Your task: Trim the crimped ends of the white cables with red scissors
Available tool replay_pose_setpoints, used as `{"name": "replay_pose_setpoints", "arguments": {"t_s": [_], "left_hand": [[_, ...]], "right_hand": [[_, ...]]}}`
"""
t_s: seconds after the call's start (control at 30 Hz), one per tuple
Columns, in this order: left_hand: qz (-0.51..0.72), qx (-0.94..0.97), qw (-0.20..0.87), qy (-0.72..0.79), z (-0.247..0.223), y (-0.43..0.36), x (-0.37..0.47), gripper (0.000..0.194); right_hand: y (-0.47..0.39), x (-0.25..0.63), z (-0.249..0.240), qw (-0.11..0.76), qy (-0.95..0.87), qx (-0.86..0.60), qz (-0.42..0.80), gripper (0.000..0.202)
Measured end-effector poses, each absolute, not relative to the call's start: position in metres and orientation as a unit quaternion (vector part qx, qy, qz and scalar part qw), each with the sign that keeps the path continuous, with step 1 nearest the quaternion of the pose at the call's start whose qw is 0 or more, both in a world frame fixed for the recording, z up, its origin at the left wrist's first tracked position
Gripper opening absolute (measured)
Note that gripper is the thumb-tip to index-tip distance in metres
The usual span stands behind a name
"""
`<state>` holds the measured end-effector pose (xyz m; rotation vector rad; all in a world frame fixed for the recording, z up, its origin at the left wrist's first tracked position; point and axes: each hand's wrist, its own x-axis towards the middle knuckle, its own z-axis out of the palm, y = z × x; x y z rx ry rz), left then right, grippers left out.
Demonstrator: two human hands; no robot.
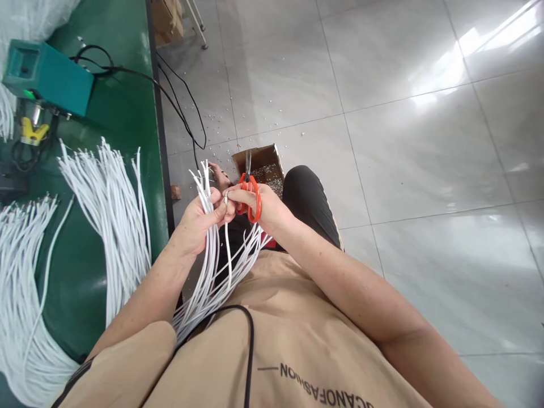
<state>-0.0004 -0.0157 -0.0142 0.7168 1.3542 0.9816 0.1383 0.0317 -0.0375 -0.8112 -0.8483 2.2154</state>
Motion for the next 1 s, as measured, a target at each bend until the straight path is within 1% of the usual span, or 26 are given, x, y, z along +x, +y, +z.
{"name": "replay_pose_setpoints", "arguments": {"t_s": [0.07, 0.17, 0.23, 0.27, 0.4, 0.5, 0.6, 0.7, 0.83, 0.9, 1.0], "left_hand": [[0.418, 0.331, 0.600, 0.597, -0.016, -0.014, -0.004, 0.045], [0.402, 0.390, 0.513, 0.650, -0.018, -0.012, -0.009, 0.037], [0.403, 0.409, 0.469, 0.671, -0.018, -0.012, -0.010, 0.036], [0.407, 0.411, 0.466, 0.669, -0.017, -0.013, -0.009, 0.036], [0.406, 0.408, 0.533, 0.620, -0.010, -0.017, -0.001, 0.037], [0.410, 0.363, 0.564, 0.618, -0.010, -0.018, 0.000, 0.035], [0.423, 0.299, 0.579, 0.630, -0.012, -0.015, -0.003, 0.034], [0.433, 0.253, 0.593, 0.630, -0.014, -0.014, -0.004, 0.035], [0.444, 0.215, 0.614, 0.616, -0.015, -0.014, -0.005, 0.035], [0.451, 0.197, 0.623, 0.608, -0.016, -0.014, -0.006, 0.036], [0.456, 0.186, 0.633, 0.597, -0.017, -0.014, -0.008, 0.037]], "right_hand": [[0.028, 0.135, -0.035, 0.327, -0.316, -0.330, 0.827, 0.015], [0.022, 0.131, -0.033, 0.356, -0.308, -0.406, 0.784, 0.008], [0.020, 0.129, -0.037, 0.361, -0.316, -0.449, 0.754, 0.010], [0.019, 0.129, -0.041, 0.364, -0.325, -0.459, 0.743, 0.012], [0.018, 0.128, -0.062, 0.347, -0.320, -0.515, 0.715, 0.020], [0.018, 0.130, -0.069, 0.324, -0.363, -0.519, 0.703, 0.025], [0.022, 0.133, -0.067, 0.340, -0.432, -0.509, 0.663, 0.025], [0.026, 0.136, -0.060, 0.367, -0.455, -0.489, 0.647, 0.025], [0.025, 0.140, -0.052, 0.347, -0.495, -0.470, 0.644, 0.024], [0.023, 0.143, -0.052, 0.322, -0.558, -0.478, 0.597, 0.020], [0.023, 0.149, -0.055, 0.265, -0.704, -0.478, 0.453, 0.015]]}}
